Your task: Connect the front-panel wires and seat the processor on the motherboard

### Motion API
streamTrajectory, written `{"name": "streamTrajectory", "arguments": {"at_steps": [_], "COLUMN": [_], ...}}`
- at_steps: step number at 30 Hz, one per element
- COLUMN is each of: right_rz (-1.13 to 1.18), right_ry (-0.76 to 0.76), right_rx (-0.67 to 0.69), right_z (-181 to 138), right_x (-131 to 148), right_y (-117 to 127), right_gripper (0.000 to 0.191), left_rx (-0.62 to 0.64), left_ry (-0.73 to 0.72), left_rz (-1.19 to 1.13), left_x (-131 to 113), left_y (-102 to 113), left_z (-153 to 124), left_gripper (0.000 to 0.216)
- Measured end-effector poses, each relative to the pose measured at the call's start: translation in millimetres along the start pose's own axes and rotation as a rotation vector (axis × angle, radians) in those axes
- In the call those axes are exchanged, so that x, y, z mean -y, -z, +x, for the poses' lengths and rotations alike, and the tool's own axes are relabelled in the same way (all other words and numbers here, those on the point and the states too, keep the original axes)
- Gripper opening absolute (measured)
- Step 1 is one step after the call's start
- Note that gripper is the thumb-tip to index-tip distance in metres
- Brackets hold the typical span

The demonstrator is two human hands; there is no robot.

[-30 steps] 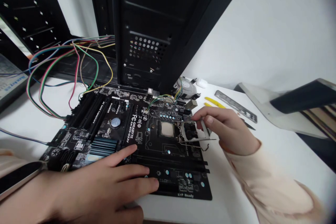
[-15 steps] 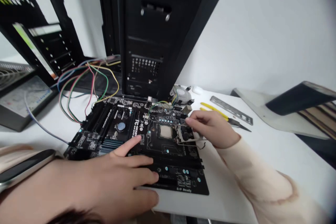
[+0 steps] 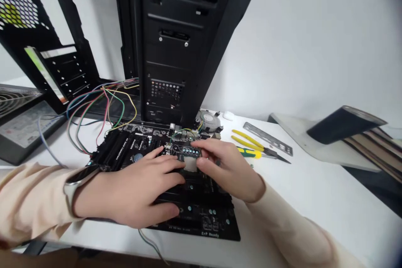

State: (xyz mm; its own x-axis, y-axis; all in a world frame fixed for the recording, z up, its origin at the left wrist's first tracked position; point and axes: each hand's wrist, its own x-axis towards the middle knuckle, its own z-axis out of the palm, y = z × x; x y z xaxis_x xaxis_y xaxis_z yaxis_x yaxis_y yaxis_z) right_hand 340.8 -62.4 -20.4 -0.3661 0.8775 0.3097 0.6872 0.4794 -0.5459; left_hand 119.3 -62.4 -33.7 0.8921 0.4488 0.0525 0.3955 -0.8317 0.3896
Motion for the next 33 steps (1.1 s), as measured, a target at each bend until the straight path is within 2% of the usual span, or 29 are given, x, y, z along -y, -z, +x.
{"name": "streamTrajectory", "arguments": {"at_steps": [4,7,10,13,16,22,25,27,29,31,33], "right_rz": [-0.26,-0.456,-0.539,-0.541,-0.581,-0.715,-0.805,-0.89,-0.916,-0.829,-0.652], "right_ry": [0.138,0.281,0.388,0.456,0.45,0.247,0.202,0.243,0.349,0.458,0.497], "right_rx": [-0.161,-0.237,-0.244,-0.185,-0.15,-0.063,-0.044,-0.094,-0.168,-0.217,-0.207], "right_z": [-9.1,-14.1,-16.2,-16.5,-16.7,-19.9,-20.6,-19.6,-18.0,-16.8,-16.7], "right_x": [0.1,-2.1,-3.2,-3.6,-4.0,-9.3,-9.2,-4.7,2.8,10.7,15.7], "right_y": [-7.2,-8.6,-8.5,-8.9,-8.3,-6.0,-6.9,-7.8,-9.2,-12.1,-16.9], "right_gripper": [0.033,0.037,0.043,0.042,0.041,0.036,0.032,0.03,0.028,0.026,0.026], "left_rx": [-0.008,-0.02,-0.026,-0.017,-0.02,-0.082,-0.092,-0.092,-0.093,-0.091,-0.09], "left_ry": [0.029,0.026,0.023,0.028,0.036,0.064,0.084,0.08,0.075,0.07,0.064], "left_rz": [-0.03,-0.029,-0.028,-0.024,-0.009,0.021,0.012,0.003,-0.004,-0.011,-0.018], "left_x": [-0.8,-1.9,-1.3,0.3,0.9,-1.0,-1.8,-2.0,-1.7,-1.0,-0.3], "left_y": [3.5,5.3,5.0,3.5,2.1,-0.6,-0.3,0.6,1.1,0.1,-2.3], "left_z": [0.2,1.9,3.2,4.5,5.1,2.2,1.7,2.5,3.5,3.8,3.0], "left_gripper": [0.033,0.035,0.036,0.035,0.032,0.033,0.032,0.033,0.035,0.036,0.035]}}
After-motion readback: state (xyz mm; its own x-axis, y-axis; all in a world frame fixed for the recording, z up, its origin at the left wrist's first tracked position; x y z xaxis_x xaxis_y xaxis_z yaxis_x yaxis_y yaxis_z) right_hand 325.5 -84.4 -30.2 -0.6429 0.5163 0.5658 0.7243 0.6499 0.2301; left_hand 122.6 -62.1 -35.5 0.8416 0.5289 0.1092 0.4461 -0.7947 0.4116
